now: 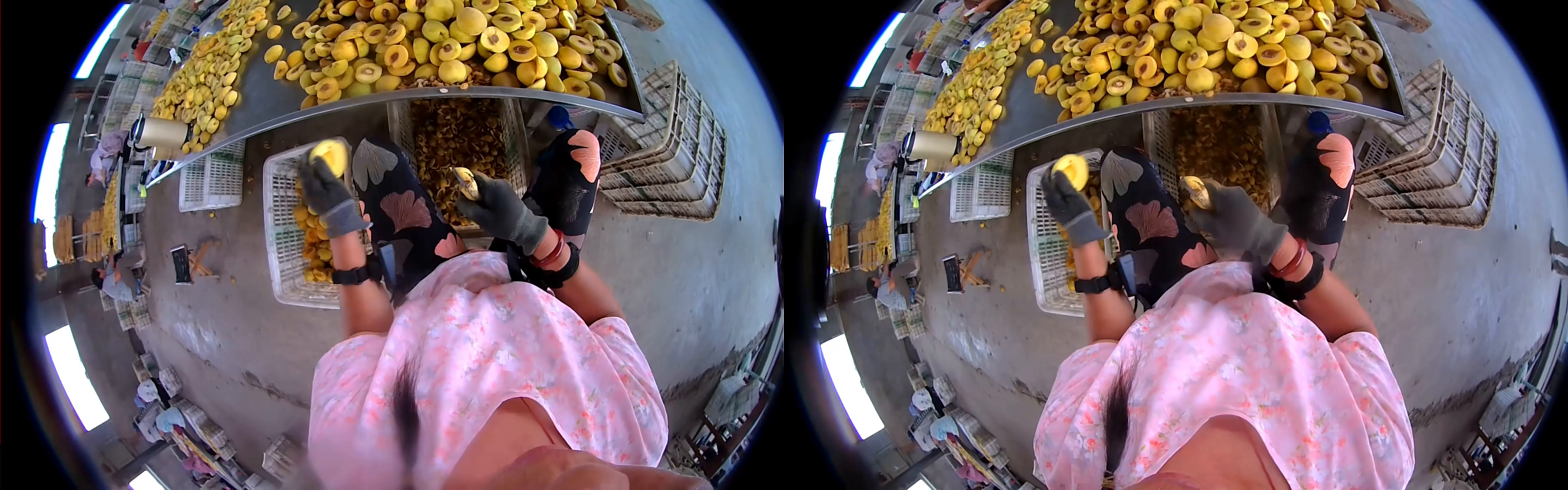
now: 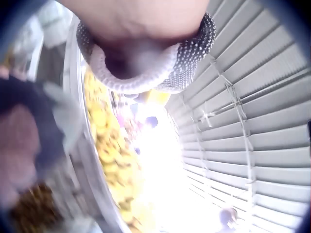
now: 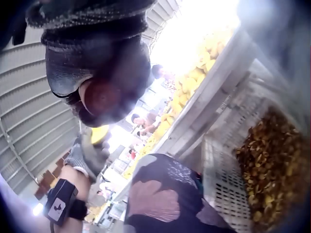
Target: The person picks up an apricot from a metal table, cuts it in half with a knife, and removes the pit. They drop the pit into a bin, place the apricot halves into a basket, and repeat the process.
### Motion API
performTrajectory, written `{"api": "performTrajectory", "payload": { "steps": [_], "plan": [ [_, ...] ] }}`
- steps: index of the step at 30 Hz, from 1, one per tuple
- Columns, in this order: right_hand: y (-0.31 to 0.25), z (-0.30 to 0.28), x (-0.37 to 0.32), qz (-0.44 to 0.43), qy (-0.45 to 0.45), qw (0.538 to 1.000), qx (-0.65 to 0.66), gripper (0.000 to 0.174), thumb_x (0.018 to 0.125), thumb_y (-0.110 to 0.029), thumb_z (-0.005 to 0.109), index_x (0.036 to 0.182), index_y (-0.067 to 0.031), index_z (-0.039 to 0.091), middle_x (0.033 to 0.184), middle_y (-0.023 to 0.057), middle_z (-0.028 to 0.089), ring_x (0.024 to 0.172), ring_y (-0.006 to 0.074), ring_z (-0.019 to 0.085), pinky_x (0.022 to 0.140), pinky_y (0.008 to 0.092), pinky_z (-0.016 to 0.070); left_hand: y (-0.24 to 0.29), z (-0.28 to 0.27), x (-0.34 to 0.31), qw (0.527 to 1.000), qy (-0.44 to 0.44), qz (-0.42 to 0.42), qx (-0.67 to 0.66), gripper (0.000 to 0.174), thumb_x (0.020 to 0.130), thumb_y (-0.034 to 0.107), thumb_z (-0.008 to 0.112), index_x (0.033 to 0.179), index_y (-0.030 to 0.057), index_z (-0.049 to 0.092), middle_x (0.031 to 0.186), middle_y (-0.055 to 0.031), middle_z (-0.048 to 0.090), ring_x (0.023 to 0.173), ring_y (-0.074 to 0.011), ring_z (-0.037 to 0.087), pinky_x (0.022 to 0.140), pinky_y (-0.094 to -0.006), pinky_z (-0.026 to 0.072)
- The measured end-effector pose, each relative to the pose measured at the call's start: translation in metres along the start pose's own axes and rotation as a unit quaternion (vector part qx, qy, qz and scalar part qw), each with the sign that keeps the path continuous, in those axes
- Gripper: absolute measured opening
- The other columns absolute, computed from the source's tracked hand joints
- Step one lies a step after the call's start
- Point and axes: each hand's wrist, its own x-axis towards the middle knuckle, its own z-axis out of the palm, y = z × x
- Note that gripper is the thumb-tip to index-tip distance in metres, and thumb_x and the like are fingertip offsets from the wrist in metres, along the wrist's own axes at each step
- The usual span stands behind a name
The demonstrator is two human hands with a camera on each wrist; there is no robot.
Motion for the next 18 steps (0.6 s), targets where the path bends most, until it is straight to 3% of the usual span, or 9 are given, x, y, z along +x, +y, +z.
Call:
{"api": "performTrajectory", "payload": {
  "steps": [2,3,5,6,9,11,13,18],
  "plan": [
    [0.020,0.009,-0.005,0.200,-0.056,0.977,0.044,0.027,0.078,-0.023,0.062,0.087,0.0022,0.058,0.079,0.0269,0.059,0.076,0.0433,0.059,0.065,0.0444,0.0479,-0.034,-0.033,0.016,0.974,-0.032,-0.066,0.213,0.045,0.095,0.040,0.041,0.118,0.0035,0.053,0.112,-0.0196,0.061,0.099,-0.0369,0.060,0.080,-0.0452,0.0486],
    [0.026,0.013,-0.009,0.219,-0.052,0.974,0.028,0.027,0.080,-0.023,0.062,0.089,0.0022,0.057,0.077,0.0253,0.059,0.072,0.0400,0.059,0.063,0.0421,0.0470,-0.046,-0.043,0.022,0.948,-0.035,-0.071,0.308,0.049,0.093,0.044,0.041,0.120,0.0037,0.052,0.113,-0.0204,0.060,0.100,-0.0388,0.059,0.082,-0.0478,0.0464],
    [0.036,0.019,-0.009,0.253,-0.047,0.966,-0.005,0.027,0.082,-0.021,0.063,0.092,0.0023,0.054,0.071,0.0221,0.060,0.063,0.0335,0.060,0.057,0.0375,0.0453,-0.077,-0.043,0.035,0.936,-0.023,-0.021,0.350,0.050,0.092,0.045,0.042,0.120,0.0042,0.052,0.114,-0.0213,0.060,0.101,-0.0396,0.058,0.085,-0.0478,0.0450],
    [0.033,0.018,-0.005,0.258,-0.033,0.966,0.011,0.026,0.082,-0.021,0.063,0.091,0.0020,0.054,0.070,0.0217,0.060,0.062,0.0330,0.060,0.057,0.0378,0.0450,-0.086,-0.040,0.039,0.929,-0.018,0.003,0.371,0.051,0.092,0.046,0.042,0.120,0.0044,0.052,0.114,-0.0217,0.059,0.101,-0.0400,0.057,0.086,-0.0478,0.0443],
    [0.024,0.016,0.005,0.259,-0.001,0.965,0.047,0.025,0.082,-0.021,0.063,0.087,0.0013,0.053,0.067,0.0206,0.059,0.059,0.0318,0.060,0.055,0.0383,0.0441,-0.060,0.008,0.063,0.966,-0.062,0.076,0.240,0.048,0.088,0.041,0.052,0.119,0.0038,0.053,0.114,-0.0216,0.059,0.102,-0.0395,0.056,0.088,-0.0455,0.0442],
    [0.028,0.018,0.007,0.239,0.003,0.969,0.058,0.025,0.082,-0.021,0.062,0.086,0.0013,0.052,0.066,0.0199,0.058,0.057,0.0314,0.059,0.053,0.0385,0.0435,-0.051,0.052,0.077,0.964,-0.091,0.125,0.216,0.047,0.086,0.038,0.056,0.118,0.0040,0.053,0.114,-0.0209,0.059,0.102,-0.0380,0.057,0.088,-0.0448,0.0447],
    [0.026,0.018,0.008,0.240,0.008,0.969,0.059,0.025,0.082,-0.021,0.063,0.085,0.0011,0.052,0.065,0.0196,0.057,0.057,0.0307,0.058,0.053,0.0385,0.0430,-0.054,0.104,0.095,0.971,-0.172,0.073,0.148,0.051,0.088,0.042,0.053,0.123,0.0046,0.052,0.122,-0.0208,0.056,0.112,-0.0353,0.053,0.094,-0.0419,0.0420],
    [0.032,0.019,0.002,0.238,0.008,0.971,0.026,0.026,0.081,-0.021,0.064,0.083,0.0008,0.050,0.063,0.0194,0.055,0.055,0.0302,0.055,0.052,0.0390,0.0415,-0.041,0.188,0.123,0.905,-0.307,0.048,0.290,0.043,0.086,0.036,0.052,0.123,0.0120,0.053,0.125,-0.0161,0.054,0.109,-0.0340,0.056,0.090,-0.0427,0.0460]
  ]
}}
